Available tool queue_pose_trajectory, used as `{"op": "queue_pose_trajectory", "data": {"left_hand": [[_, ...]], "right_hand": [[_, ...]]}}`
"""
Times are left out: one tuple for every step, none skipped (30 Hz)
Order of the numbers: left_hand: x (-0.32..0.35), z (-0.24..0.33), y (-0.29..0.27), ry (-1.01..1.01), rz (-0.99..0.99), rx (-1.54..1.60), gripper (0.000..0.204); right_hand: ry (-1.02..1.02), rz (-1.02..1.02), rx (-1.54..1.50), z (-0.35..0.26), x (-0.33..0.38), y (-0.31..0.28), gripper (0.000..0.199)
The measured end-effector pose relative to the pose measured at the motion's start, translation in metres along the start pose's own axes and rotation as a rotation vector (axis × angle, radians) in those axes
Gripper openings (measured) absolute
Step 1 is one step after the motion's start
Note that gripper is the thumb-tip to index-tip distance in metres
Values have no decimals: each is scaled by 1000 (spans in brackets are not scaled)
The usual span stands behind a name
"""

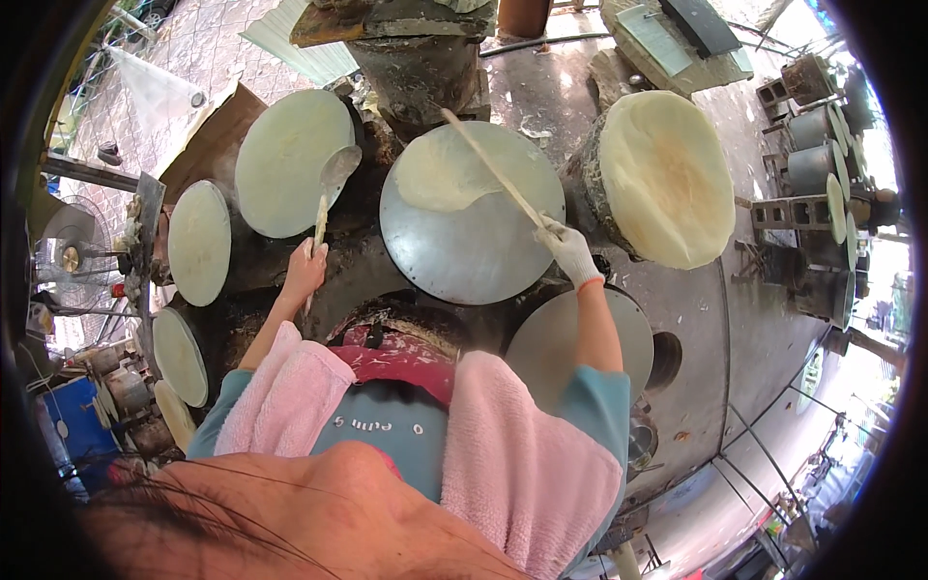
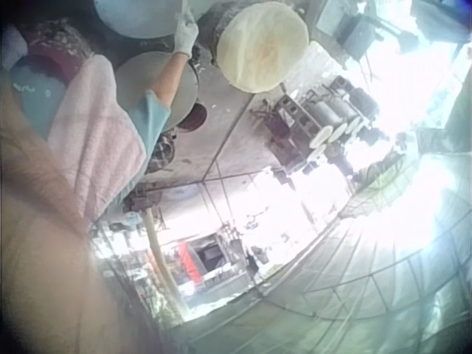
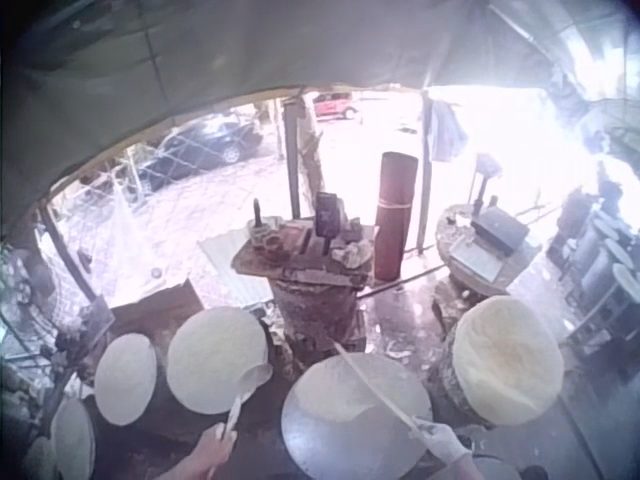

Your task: The person prepares thin sheets of dough on multiple heated flat surfaces using a ladle and a long stick to spread and flip the dough.

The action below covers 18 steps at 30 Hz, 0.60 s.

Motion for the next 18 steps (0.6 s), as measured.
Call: {"op": "queue_pose_trajectory", "data": {"left_hand": [[-4, -2, 2, -3, 3, -3, 23], [-9, -1, 5, 27, 15, -29, 24], [-14, 2, 8, 59, 26, -54, 24], [-19, -2, 15, 48, -11, -99, 26], [-23, -9, 20, 37, -8, -98, 26], [-28, -7, 28, 117, -8, -138, 27], [-33, -4, 35, 197, -7, -180, 27], [-39, -2, 39, 197, -3, -180, 27], [-43, 1, 48, 248, -49, -293, 27], [-45, 3, 59, 299, -98, -404, 26], [-49, 13, 63, 304, -96, -401, 26], [-50, 21, 69, 336, -127, -475, 25], [-47, 25, 73, 363, -160, -554, 24], [-41, 24, 70, 382, -164, -577, 23], [-35, 20, 62, 370, -162, -589, 23], [-27, 18, 59, 372, -203, -626, 23], [-17, 12, 55, 372, -241, -648, 22], [-5, 9, 43, 375, -239, -641, 22]], "right_hand": [[-10, -70, 59, -7, -5, 10, 32], [-10, -73, 57, -11, -1, 14, 32], [55, -180, 151, -6, 7, 27, 32], [127, -291, 249, -10, 24, 42, 32], [298, -291, 195, -12, 45, 44, 33], [267, -285, 181, -16, 56, 41, 34], [235, -279, 165, -18, 61, 35, 35], [213, -244, 24, -8, 55, 23, 36], [191, -210, -115, 2, 50, 14, 37], [79, -107, -154, -7, 40, 7, 38], [4, 4, -49, -4, 28, -5, 37], [-38, 22, -4, -2, 15, -5, 37], [-77, 36, 37, 1, 4, -4, 38], [-76, 22, 34, -11, 4, 7, 38], [39, -122, 95, -28, 14, 34, 38], [152, -255, 156, -33, 27, 51, 38], [152, -256, 163, -37, 34, 54, 38], [209, -286, 209, -33, 45, 58, 38]]}}
Point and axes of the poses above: each hand's wrist, its own x-axis away from the middle knuckle, its own y-axis out of the palm, z = x × y, the point moved 10 cm from there along -x, towards the middle knuckle, and after that the axes turned 10 degrees about z, right-handed, at the moved point
